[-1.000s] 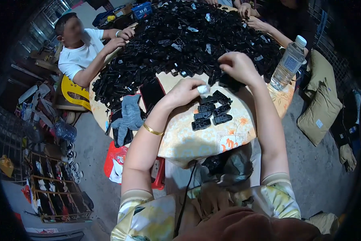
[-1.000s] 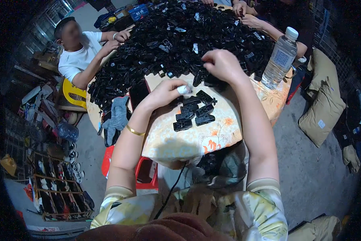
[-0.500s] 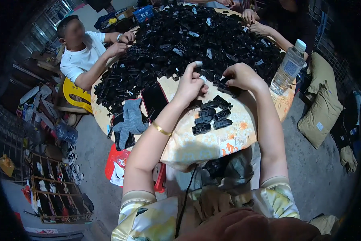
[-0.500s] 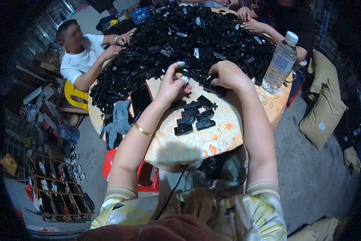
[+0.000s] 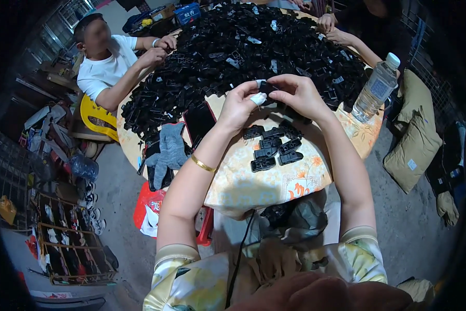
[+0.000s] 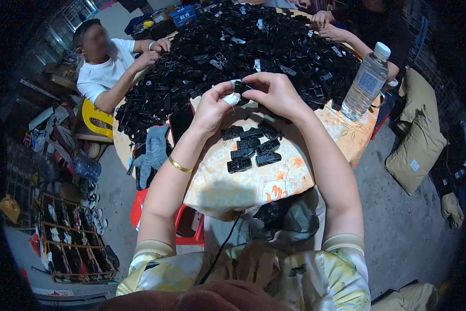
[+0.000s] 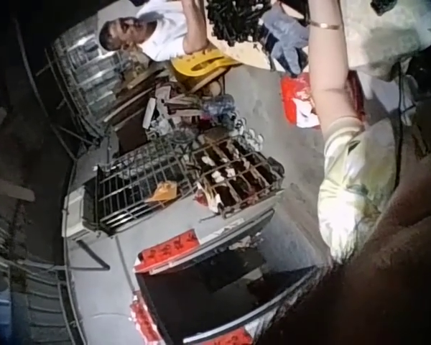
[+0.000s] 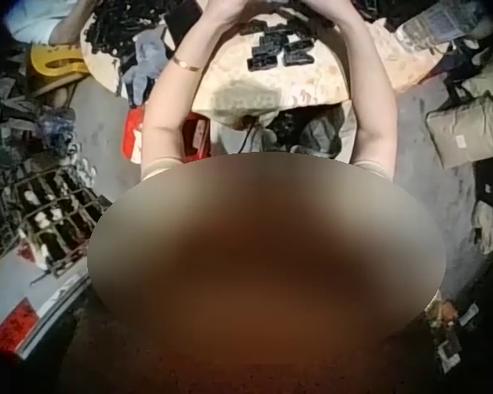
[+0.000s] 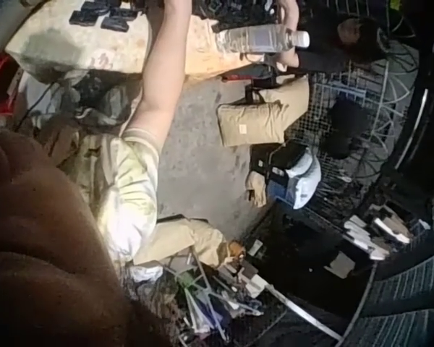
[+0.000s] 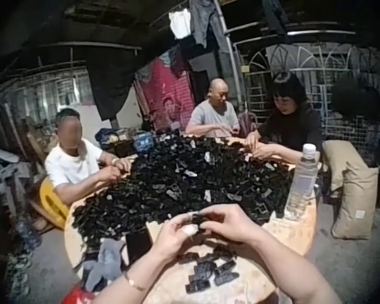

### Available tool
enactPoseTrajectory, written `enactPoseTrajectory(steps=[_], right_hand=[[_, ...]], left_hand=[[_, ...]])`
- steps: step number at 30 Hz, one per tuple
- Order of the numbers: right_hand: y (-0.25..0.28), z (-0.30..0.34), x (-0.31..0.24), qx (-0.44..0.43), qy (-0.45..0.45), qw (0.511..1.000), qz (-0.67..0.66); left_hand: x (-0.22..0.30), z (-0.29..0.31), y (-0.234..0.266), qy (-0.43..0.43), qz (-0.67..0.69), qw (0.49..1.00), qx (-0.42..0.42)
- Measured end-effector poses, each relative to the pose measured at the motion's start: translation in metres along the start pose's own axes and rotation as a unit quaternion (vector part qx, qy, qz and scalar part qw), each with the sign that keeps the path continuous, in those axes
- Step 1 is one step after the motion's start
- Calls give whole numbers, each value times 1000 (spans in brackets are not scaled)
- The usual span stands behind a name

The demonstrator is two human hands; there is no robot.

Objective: Assemble or sort small black plastic components at a workshop table.

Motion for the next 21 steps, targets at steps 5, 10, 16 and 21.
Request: enactPoseTrajectory(steps=[5, 10, 16, 21], right_hand=[[-1, 3, -11, -1, 28, 999, 26], [-1, 1, 7, 42, -36, 996, -71], [-10, 5, 0, 25, -69, 995, -69], [3, 2, -21, 28, 98, 995, -12]], left_hand=[[23, 8, 1, -140, -163, 976, 38], [53, 29, -17, -285, -330, 894, 106], [50, 28, -13, -206, -263, 939, 88], [46, 25, -16, -201, -160, 965, 43]])
Point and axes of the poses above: each hand's wrist, its own z-axis away from the middle knuckle, its own y-axis out of the back of the hand, x = y × z, the point moved 9 cm from there along -z, towards the middle knuckle, and after that the axes turned 5 degrees about x, right-handed, at the moved point
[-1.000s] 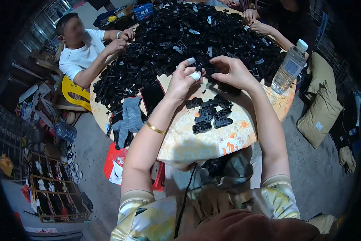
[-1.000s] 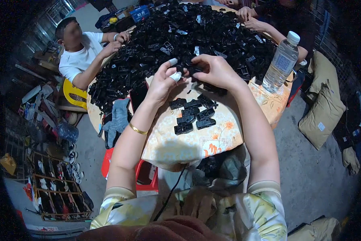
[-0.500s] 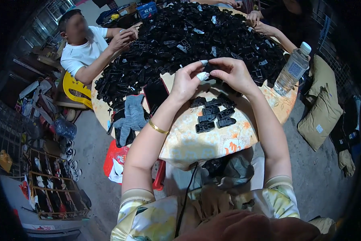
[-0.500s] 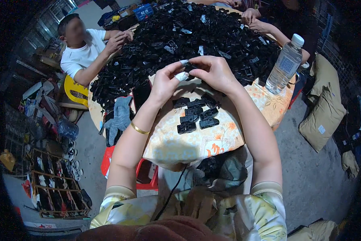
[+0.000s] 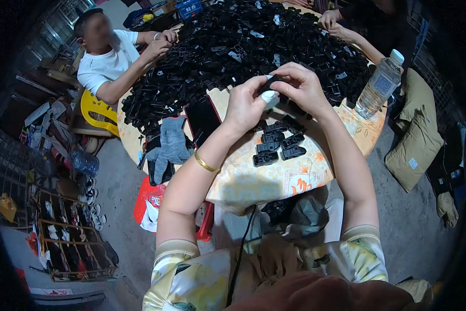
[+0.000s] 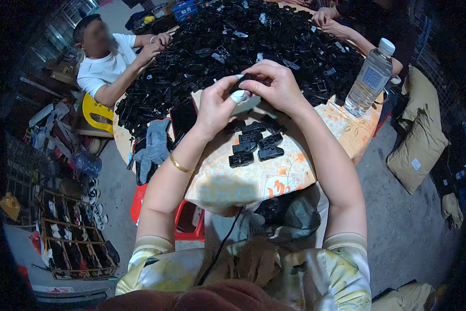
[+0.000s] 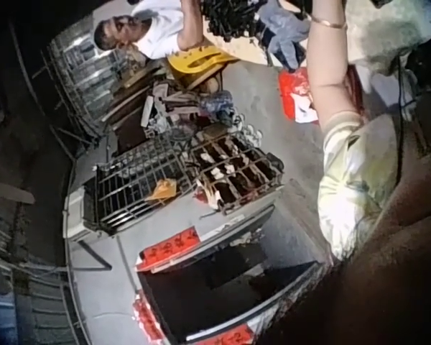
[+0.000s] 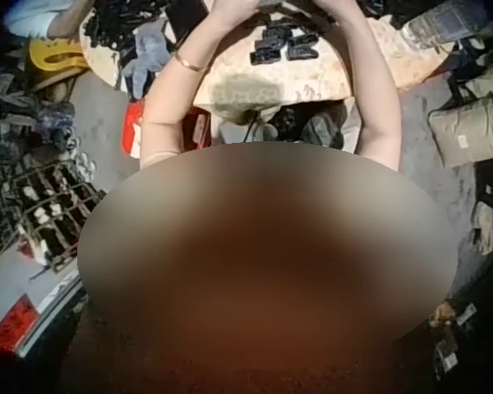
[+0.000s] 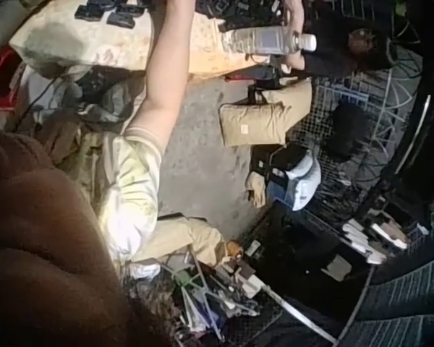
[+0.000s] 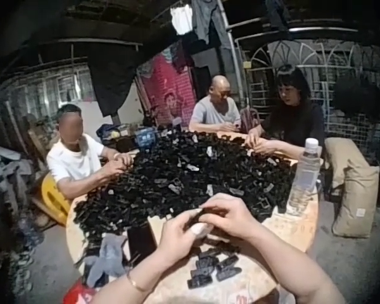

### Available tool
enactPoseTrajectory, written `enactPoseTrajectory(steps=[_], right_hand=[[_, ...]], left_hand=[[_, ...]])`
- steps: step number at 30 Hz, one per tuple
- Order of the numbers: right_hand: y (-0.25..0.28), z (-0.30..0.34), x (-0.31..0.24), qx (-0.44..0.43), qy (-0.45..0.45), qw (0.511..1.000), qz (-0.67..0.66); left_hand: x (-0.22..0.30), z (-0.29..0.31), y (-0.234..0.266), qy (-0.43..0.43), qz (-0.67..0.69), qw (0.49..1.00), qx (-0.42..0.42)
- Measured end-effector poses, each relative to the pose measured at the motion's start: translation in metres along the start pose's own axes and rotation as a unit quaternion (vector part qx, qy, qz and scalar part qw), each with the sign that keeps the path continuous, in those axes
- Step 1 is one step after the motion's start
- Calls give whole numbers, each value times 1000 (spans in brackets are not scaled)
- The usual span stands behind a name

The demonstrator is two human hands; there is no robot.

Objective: Assemble or sort small black plastic components at a workshop table.

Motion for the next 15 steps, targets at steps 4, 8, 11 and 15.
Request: enactPoseTrajectory(steps=[4, 8, 11, 15], right_hand=[[3, -2, 11, -51, -54, 997, -17], [37, 1, 31, -105, -123, 962, 219], [20, 16, 40, -215, -112, 902, 357], [-4, 19, 44, -231, -62, 874, 423]], left_hand=[[0, -4, 2, 43, 43, 997, -55], [-34, 10, -18, -59, -217, 943, -244], [-45, 23, -39, 58, -140, 917, -368], [-56, -1, -24, 58, -100, 976, -187]])
Point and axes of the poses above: each hand's wrist, its own z-axis away from the middle knuckle, its own y-axis out of the back of the hand, x = y × z, the point moved 9 cm from there along -z, towards the middle knuckle, and after that the axes turned 5 degrees about x, right-handed, at the moved point
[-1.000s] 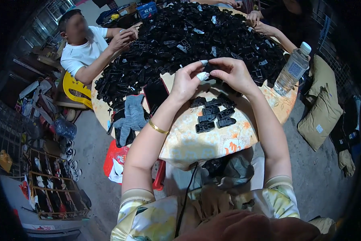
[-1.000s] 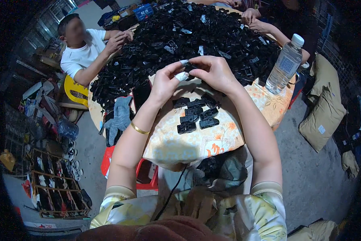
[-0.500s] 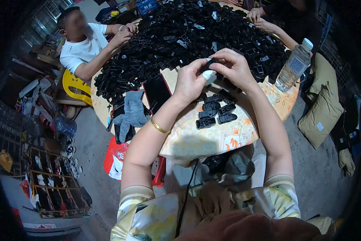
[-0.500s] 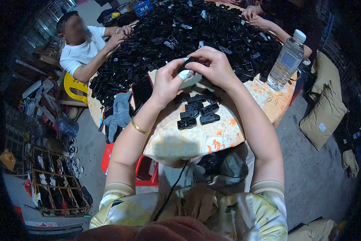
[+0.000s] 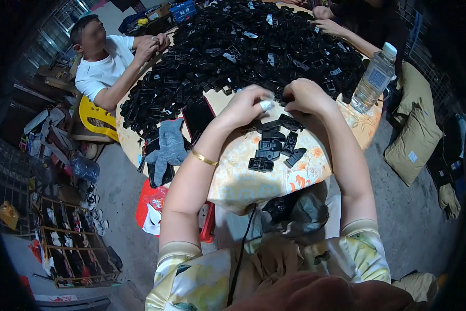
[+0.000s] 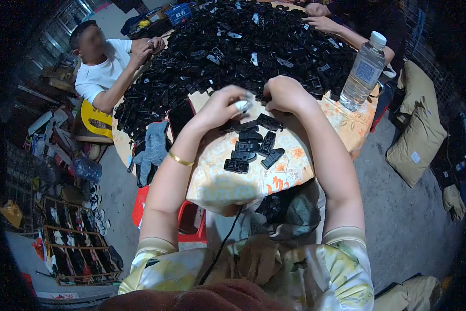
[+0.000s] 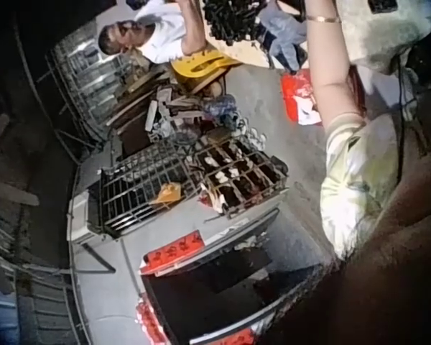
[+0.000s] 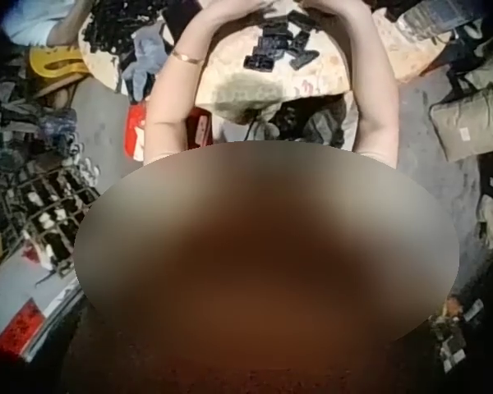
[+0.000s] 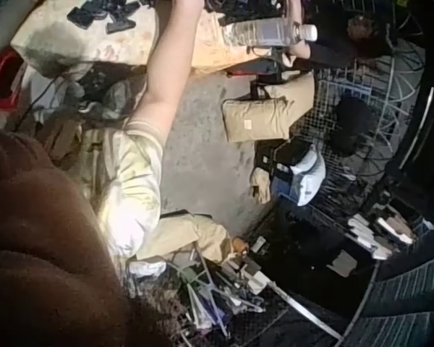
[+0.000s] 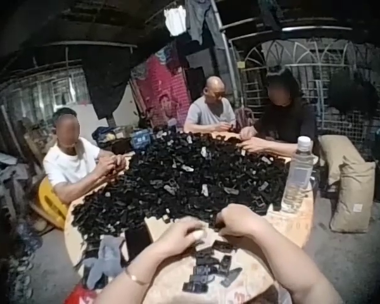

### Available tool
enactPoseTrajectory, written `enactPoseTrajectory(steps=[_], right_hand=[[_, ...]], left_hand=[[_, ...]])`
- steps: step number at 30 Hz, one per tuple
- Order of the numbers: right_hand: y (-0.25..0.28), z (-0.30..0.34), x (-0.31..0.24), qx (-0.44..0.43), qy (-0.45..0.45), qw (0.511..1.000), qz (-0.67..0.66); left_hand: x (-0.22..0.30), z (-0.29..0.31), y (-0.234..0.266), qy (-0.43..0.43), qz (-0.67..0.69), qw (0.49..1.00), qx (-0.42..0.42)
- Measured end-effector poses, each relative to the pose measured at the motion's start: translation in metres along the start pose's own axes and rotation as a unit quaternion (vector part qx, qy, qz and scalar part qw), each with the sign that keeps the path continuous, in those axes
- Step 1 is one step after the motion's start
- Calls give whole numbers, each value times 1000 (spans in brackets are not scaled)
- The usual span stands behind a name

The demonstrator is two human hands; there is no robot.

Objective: Assemble or sort small black plastic components at a workshop table.

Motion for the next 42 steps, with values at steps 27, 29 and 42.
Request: enactPoseTrajectory(steps=[27, 29, 42], right_hand=[[32, -8, 19, 298, -52, 932, -202], [51, 3, 35, 371, -81, 914, -139], [42, -2, 28, 313, -100, 939, -101]], left_hand=[[-22, -30, 37, 88, -367, 917, 128], [-9, -20, 25, 61, -322, 938, 111], [-99, 147, 296, 457, -319, 605, 568]])
Point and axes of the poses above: each hand's wrist, its own z-axis away from the middle knuckle, its own y-axis out of the back of the hand, x = y × z, the point moved 9 cm from there along -z, towards the middle knuckle, and after that the axes turned 5 degrees about x, right-handed, at the moved point
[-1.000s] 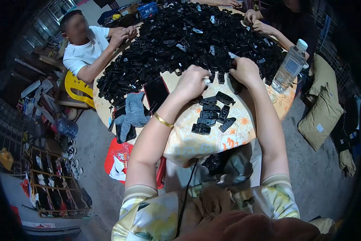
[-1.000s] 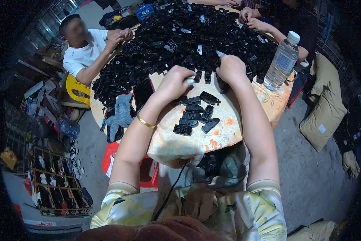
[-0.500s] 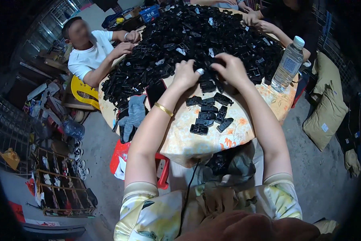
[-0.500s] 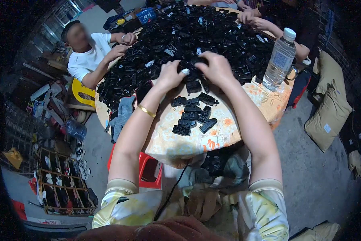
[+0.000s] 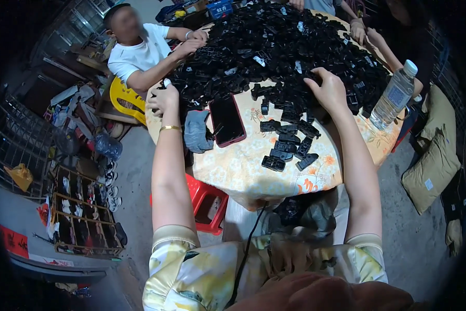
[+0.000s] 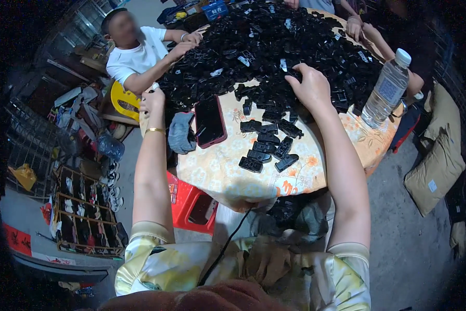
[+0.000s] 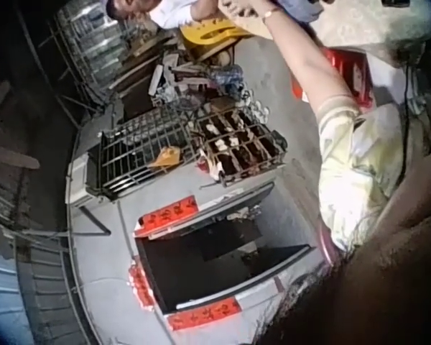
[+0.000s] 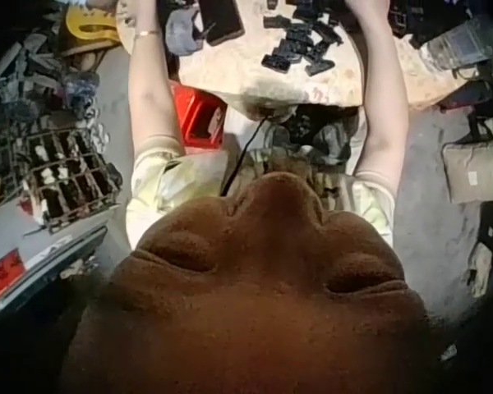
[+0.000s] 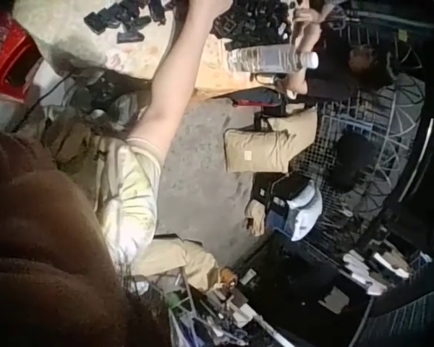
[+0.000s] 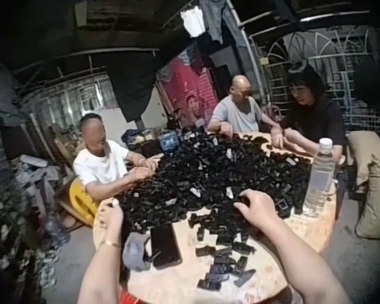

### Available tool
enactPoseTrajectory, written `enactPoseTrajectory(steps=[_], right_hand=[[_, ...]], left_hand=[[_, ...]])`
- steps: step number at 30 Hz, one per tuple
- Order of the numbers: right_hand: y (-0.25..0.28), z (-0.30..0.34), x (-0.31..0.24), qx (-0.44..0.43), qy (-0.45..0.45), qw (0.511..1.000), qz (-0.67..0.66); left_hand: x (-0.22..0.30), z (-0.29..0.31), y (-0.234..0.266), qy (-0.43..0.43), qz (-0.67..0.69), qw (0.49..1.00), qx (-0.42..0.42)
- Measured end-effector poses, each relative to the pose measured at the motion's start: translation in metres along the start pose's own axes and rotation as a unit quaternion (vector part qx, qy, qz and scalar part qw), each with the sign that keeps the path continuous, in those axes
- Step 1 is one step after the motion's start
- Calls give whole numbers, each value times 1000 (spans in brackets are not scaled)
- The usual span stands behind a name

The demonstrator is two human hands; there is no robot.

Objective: Assemble or sort small black plastic components at a workshop table.

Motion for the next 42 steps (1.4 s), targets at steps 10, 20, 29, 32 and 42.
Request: enactPoseTrajectory(steps=[10, 20, 29, 32, 42], right_hand=[[-11, 6, -8, -42, -5, 999, -13], [-14, 11, -17, -43, 36, 998, -22], [-6, 9, -13, 14, 62, 998, -21], [-5, 8, -11, 31, 66, 997, -26], [-33, 28, -42, -269, 101, 941, -179]], left_hand=[[57, 69, -43, -7, 57, 993, -104], [142, 151, -46, -223, 328, 915, -76], [203, 264, -8, -554, 370, 734, -128], [196, 284, 3, -579, 329, 731, -151], [154, 270, 11, -247, 570, 632, -462]])
Point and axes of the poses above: each hand's wrist, its own z-axis away from the middle knuckle, its own y-axis out of the back of the hand, x = y × z, the point moved 9 cm from there along -z, towards the middle knuckle, and after that the axes turned 5 degrees about x, right-handed, at the moved point
